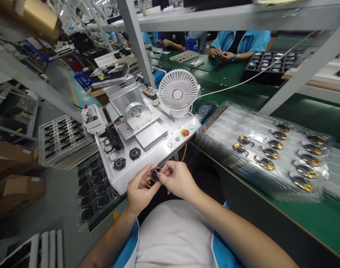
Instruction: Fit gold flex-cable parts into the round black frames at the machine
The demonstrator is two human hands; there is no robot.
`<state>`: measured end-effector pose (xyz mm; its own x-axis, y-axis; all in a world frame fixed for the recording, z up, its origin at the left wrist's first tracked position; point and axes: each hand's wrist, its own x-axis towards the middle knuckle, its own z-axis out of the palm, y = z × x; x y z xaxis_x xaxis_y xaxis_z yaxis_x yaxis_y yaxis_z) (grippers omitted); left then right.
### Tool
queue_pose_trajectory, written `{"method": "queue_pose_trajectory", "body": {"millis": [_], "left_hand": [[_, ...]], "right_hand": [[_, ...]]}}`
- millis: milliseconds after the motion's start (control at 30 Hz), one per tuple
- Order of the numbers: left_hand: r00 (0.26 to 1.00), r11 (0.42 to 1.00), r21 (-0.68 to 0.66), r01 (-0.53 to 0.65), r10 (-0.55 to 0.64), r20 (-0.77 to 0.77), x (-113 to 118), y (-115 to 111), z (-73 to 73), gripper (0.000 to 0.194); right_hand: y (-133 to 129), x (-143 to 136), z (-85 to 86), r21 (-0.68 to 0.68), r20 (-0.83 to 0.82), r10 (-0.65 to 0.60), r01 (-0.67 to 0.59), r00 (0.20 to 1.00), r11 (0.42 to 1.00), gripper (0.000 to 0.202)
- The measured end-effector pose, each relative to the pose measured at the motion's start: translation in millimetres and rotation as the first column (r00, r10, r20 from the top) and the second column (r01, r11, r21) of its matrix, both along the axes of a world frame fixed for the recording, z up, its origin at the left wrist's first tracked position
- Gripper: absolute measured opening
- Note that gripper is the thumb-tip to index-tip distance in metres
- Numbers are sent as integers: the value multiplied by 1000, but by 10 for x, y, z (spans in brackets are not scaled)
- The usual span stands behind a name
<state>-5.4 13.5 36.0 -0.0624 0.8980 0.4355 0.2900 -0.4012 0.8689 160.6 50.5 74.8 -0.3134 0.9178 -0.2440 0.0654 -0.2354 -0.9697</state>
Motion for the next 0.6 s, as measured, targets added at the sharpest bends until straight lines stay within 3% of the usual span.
{"method": "queue_pose_trajectory", "body": {"millis": [133,233,300,333,367,433,467,500,533,567,600], "left_hand": [[996,1000,0,20,-19,90,86,18,-147,59],[979,984,-12,177,-175,107,169,56,-263,65],[954,956,-35,290,-287,86,185,97,-311,67],[946,947,-48,317,-313,78,177,120,-328,65],[944,944,-60,325,-321,73,163,144,-341,60],[945,942,-85,325,-321,61,132,189,-363,47],[945,940,-100,326,-323,51,124,207,-373,43],[943,937,-111,332,-330,40,125,221,-382,39],[938,931,-117,346,-345,28,138,231,-390,37],[933,926,-117,359,-360,17,161,237,-395,36],[927,921,-111,374,-376,3,191,239,-396,34]], "right_hand": [[-18,23,-64,34,-68,-29,32,997,999,32],[-49,306,-111,13,-143,-11,13,990,1000,39],[-129,726,-73,81,-98,-186,194,978,978,44],[-199,1005,-30,148,-43,-336,338,941,929,44],[-288,1318,19,238,15,-522,504,853,830,44],[-509,1992,93,445,156,-831,713,534,541,38],[-631,2322,98,515,212,-916,758,341,401,32],[-754,2624,73,548,269,-945,778,184,308,25],[-874,2885,19,561,342,-939,793,39,237,20],[-989,3094,-58,571,437,-896,793,-74,213,19],[-1095,3246,-148,534,568,-818,796,-90,283,23]]}}
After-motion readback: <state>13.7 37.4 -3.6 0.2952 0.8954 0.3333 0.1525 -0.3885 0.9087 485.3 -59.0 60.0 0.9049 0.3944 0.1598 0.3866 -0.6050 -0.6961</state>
